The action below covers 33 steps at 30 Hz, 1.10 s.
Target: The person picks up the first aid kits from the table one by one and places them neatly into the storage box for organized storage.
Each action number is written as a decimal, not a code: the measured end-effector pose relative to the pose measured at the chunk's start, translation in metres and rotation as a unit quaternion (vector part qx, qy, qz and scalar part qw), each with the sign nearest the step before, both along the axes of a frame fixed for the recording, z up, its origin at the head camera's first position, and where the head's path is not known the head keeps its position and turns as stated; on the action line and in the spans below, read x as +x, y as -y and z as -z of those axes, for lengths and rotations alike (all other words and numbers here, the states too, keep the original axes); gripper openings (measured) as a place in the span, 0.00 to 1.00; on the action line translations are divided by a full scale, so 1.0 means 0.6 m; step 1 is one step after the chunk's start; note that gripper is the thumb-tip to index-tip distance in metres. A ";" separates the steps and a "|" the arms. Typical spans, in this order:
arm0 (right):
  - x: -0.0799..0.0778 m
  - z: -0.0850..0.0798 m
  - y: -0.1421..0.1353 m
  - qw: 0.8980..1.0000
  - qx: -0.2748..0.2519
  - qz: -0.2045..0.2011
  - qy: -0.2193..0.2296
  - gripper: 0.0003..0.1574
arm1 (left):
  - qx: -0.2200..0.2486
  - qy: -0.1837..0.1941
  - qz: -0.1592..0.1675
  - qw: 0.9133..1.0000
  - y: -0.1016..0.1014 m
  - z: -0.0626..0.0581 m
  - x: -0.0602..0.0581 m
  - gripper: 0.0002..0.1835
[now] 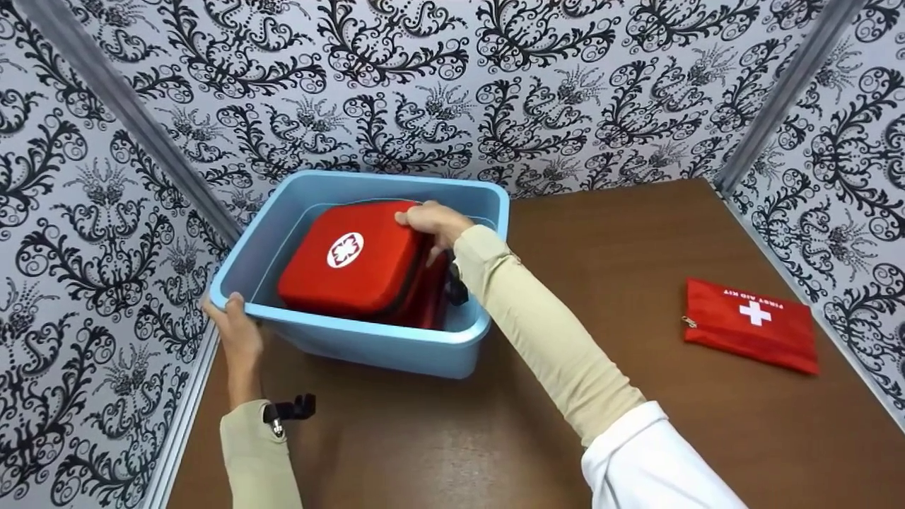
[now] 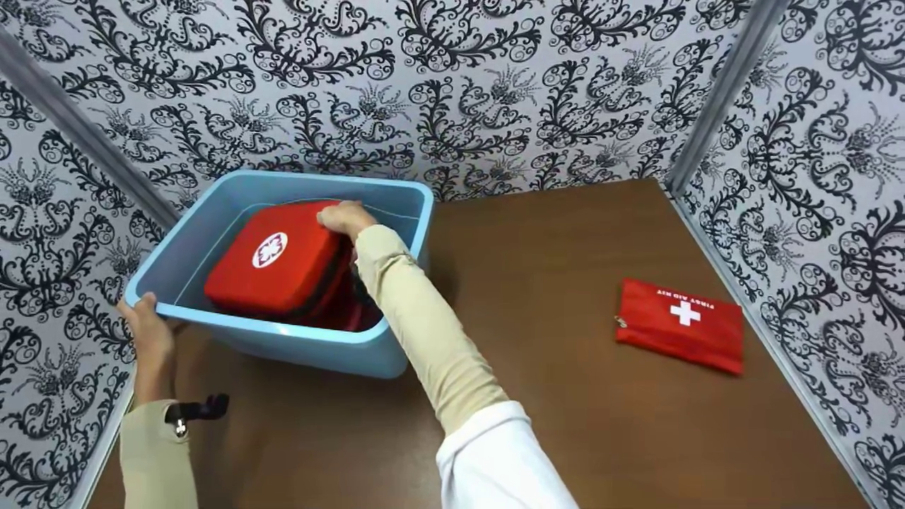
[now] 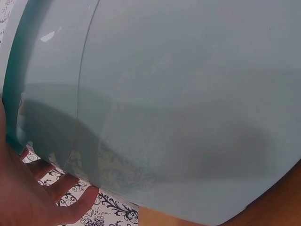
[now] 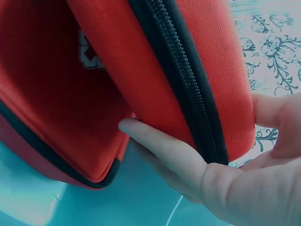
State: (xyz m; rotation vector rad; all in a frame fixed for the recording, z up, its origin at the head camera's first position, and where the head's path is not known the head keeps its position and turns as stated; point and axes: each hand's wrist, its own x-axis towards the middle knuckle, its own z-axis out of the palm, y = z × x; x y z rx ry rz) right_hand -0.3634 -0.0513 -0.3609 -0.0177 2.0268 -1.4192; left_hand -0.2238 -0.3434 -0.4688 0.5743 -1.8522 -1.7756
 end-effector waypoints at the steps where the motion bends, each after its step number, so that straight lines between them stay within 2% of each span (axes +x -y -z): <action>1: -0.001 0.005 -0.001 1.000 0.003 -0.001 -0.002 0.25 | 0.003 -0.001 -0.001 1.000 0.000 0.001 0.001 0.33; 8: -0.006 0.033 -0.012 1.000 0.022 0.017 0.003 0.18 | 0.011 -0.001 0.005 1.000 -0.001 0.002 0.001 0.33; 14: -0.008 0.038 -0.006 0.999 0.032 0.031 -0.011 0.21 | 0.013 0.007 0.002 1.000 0.001 0.001 0.005 0.33; 19: -0.013 0.041 0.007 0.997 0.060 0.041 -0.018 0.12 | 0.012 0.004 -0.001 1.000 0.000 0.001 0.002 0.33; 21: -0.017 0.045 0.012 0.995 0.080 0.043 -0.032 0.11 | 0.010 0.003 0.000 1.000 0.000 0.002 0.001 0.33; 24: -0.022 0.053 0.019 0.992 0.106 0.047 -0.052 0.17 | 0.006 0.012 0.004 1.000 -0.001 0.003 0.002 0.35; 28: -0.023 0.061 0.025 0.988 0.134 0.032 -0.071 0.27 | 0.003 0.026 0.005 1.000 -0.003 0.003 0.006 0.37; 31: -0.023 0.060 0.028 0.987 0.140 0.020 -0.071 0.32 | -0.005 0.011 0.000 1.000 -0.004 0.001 0.007 0.36; 33: -0.023 0.058 0.029 0.989 0.132 0.026 -0.065 0.36 | -0.012 -0.002 -0.002 1.000 -0.003 0.000 0.006 0.35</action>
